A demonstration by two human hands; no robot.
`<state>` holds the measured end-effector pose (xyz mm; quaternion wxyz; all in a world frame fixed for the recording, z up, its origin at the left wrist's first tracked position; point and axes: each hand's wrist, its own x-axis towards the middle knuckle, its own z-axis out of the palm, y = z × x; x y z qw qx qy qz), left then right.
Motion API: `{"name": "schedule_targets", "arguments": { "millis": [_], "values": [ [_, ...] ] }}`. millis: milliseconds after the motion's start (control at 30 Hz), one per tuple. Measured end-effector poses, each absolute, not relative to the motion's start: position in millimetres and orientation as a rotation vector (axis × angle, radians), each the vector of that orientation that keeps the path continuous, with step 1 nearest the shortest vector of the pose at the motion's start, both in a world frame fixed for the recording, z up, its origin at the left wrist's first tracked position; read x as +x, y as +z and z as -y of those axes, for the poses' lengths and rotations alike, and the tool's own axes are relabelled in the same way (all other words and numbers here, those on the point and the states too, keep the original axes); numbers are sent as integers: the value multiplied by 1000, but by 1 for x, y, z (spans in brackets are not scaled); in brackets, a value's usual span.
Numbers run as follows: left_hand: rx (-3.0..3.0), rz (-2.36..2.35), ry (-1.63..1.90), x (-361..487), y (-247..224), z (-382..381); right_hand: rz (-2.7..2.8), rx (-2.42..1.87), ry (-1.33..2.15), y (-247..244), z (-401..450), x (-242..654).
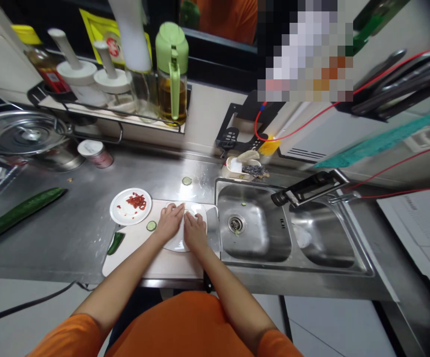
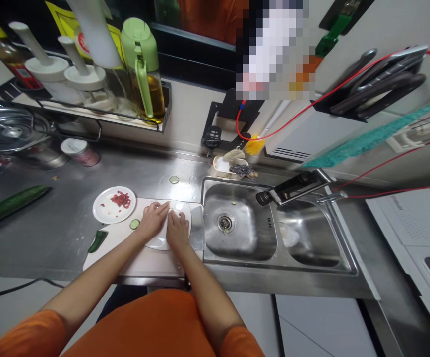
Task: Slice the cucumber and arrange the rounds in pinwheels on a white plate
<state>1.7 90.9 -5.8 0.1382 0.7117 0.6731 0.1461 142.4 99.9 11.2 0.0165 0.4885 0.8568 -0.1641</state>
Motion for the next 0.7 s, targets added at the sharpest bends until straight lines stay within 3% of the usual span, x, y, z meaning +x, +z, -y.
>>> {"name": "schedule_targets", "arguments": {
  "millis": [700],
  "values": [
    [2068,-2003,384,2,-7,-94,-2726,1582,-378,5,-99,136]
  ]
}}
